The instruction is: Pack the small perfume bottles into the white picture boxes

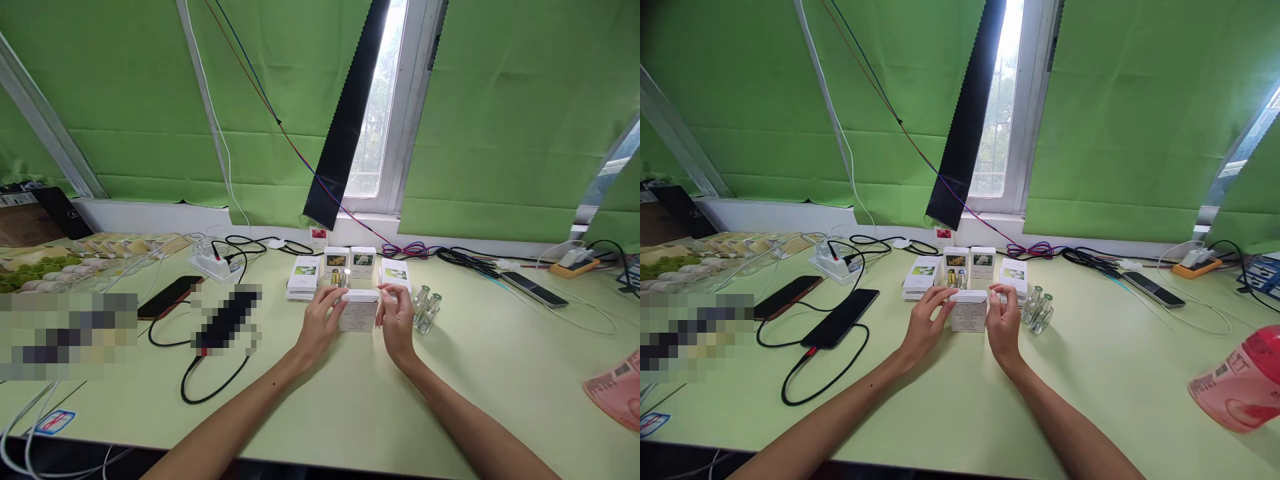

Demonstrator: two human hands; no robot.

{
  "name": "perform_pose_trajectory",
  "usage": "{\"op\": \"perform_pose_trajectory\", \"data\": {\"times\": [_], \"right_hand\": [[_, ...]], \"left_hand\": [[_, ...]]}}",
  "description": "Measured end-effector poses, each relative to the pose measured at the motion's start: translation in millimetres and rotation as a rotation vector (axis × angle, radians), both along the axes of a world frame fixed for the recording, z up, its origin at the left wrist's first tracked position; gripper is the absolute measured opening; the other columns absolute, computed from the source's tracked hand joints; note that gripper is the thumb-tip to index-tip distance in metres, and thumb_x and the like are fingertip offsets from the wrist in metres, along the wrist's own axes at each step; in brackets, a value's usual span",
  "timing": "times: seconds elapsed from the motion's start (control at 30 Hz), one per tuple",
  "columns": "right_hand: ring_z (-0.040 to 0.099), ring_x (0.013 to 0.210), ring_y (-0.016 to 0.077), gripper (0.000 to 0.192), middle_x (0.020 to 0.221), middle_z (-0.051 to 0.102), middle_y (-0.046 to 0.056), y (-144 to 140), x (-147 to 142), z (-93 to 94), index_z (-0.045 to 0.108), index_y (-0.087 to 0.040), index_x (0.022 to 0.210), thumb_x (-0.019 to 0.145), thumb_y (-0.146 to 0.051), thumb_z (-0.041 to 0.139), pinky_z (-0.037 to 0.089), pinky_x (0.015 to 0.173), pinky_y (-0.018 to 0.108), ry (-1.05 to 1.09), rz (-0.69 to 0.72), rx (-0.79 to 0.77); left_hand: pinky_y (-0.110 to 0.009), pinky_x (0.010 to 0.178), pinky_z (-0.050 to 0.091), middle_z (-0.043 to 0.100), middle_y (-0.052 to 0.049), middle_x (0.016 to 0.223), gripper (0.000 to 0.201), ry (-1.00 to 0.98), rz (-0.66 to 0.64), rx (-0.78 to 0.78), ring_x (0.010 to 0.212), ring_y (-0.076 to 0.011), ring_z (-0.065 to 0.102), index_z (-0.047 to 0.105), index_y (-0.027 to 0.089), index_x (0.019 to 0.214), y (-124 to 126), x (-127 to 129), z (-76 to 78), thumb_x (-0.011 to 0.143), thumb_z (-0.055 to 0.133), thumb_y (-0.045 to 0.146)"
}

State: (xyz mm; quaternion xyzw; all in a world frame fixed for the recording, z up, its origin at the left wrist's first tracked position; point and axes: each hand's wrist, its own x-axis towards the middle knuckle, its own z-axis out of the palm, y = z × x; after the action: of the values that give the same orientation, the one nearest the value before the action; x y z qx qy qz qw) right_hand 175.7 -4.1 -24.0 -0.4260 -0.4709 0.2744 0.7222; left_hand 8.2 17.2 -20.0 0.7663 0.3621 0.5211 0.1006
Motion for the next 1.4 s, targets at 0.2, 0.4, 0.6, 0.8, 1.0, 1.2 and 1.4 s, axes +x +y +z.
{"op": "perform_pose_trajectory", "data": {"times": [0.2, 0.4, 0.6, 0.8, 1.0, 1.2, 1.4], "right_hand": [[0.042, 0.044, 0.004, 0.03, 0.105, 0.064, 0.004, -0.4, -1.7, -1.1, 0.056, -0.02, 0.088, 0.095, -0.05, 0.057, 0.04, 0.041, 0.023, -0.014, -0.012, 0.006], [0.047, 0.048, 0.0056, 0.031, 0.109, 0.063, 0.006, -0.3, -3.2, -4.3, 0.061, -0.019, 0.09, 0.093, -0.05, 0.061, 0.042, 0.042, 0.023, -0.013, -0.041, 0.006], [0.048, 0.046, 0.0054, 0.03, 0.114, 0.064, 0.009, -1.5, -5.3, -2.3, 0.066, -0.018, 0.088, 0.089, -0.048, 0.066, 0.044, 0.04, 0.024, 0.027, -0.04, -0.003], [0.047, 0.046, 0.0044, 0.033, 0.117, 0.065, 0.012, 0.8, -7.7, -1.7, 0.071, -0.016, 0.082, 0.083, -0.049, 0.074, 0.046, 0.04, 0.026, 0.107, -0.037, -0.042], [0.047, 0.048, 0.0039, 0.036, 0.119, 0.064, 0.013, 1.4, -8.5, -3.0, 0.072, -0.015, 0.081, 0.08, -0.052, 0.076, 0.046, 0.041, 0.025, 0.125, -0.002, -0.048], [0.048, 0.048, 0.0036, 0.038, 0.114, 0.063, 0.01, 1.8, -8.4, -1.5, 0.069, -0.016, 0.079, 0.08, -0.053, 0.077, 0.044, 0.04, 0.024, 0.139, 0.023, -0.041], [0.047, 0.046, 0.0023, 0.038, 0.114, 0.063, 0.008, 1.3, -8.5, -1.0, 0.065, -0.016, 0.078, 0.08, -0.052, 0.078, 0.043, 0.04, 0.023, 0.167, 0.052, -0.052]], "left_hand": [[-0.034, 0.09, 0.057, 0.068, -0.006, 0.113, 0.023, -0.019, -0.004, -0.023, 0.106, -0.0198, 0.066, 0.07, 0.025, 0.116, 1.5, 2.3, -0.9, 0.104, 0.051, 0.031], [-0.033, 0.084, 0.059, 0.068, -0.006, 0.112, 0.023, -0.035, -0.007, -0.033, 0.106, -0.0206, 0.066, 0.07, 0.026, 0.115, 3.1, 2.8, -1.5, 0.104, 0.05, 0.032], [-0.033, 0.082, 0.059, 0.068, -0.006, 0.112, 0.024, -0.05, -0.012, -0.064, 0.103, -0.0196, 0.066, 0.069, 0.025, 0.115, 3.2, 3.0, -1.0, 0.104, 0.05, 0.034], [-0.034, 0.085, 0.058, 0.068, -0.005, 0.113, 0.024, -0.044, -0.008, -0.062, 0.106, -0.0201, 0.066, 0.07, 0.026, 0.115, 3.1, 2.7, -1.1, 0.104, 0.051, 0.034], [-0.033, 0.085, 0.058, 0.068, -0.005, 0.112, 0.023, -0.037, -0.006, -0.05, 0.103, -0.0197, 0.066, 0.07, 0.026, 0.115, 3.5, 2.7, -0.5, 0.104, 0.051, 0.034], [-0.033, 0.086, 0.058, 0.068, -0.005, 0.112, 0.022, -0.036, -0.007, -0.045, 0.106, -0.02, 0.066, 0.07, 0.026, 0.114, 4.1, 2.3, -1.1, 0.103, 0.052, 0.033], [-0.033, 0.086, 0.059, 0.068, -0.005, 0.112, 0.023, -0.039, -0.006, -0.047, 0.106, -0.02, 0.066, 0.07, 0.026, 0.114, 4.1, 2.2, -0.9, 0.103, 0.052, 0.034]]}}
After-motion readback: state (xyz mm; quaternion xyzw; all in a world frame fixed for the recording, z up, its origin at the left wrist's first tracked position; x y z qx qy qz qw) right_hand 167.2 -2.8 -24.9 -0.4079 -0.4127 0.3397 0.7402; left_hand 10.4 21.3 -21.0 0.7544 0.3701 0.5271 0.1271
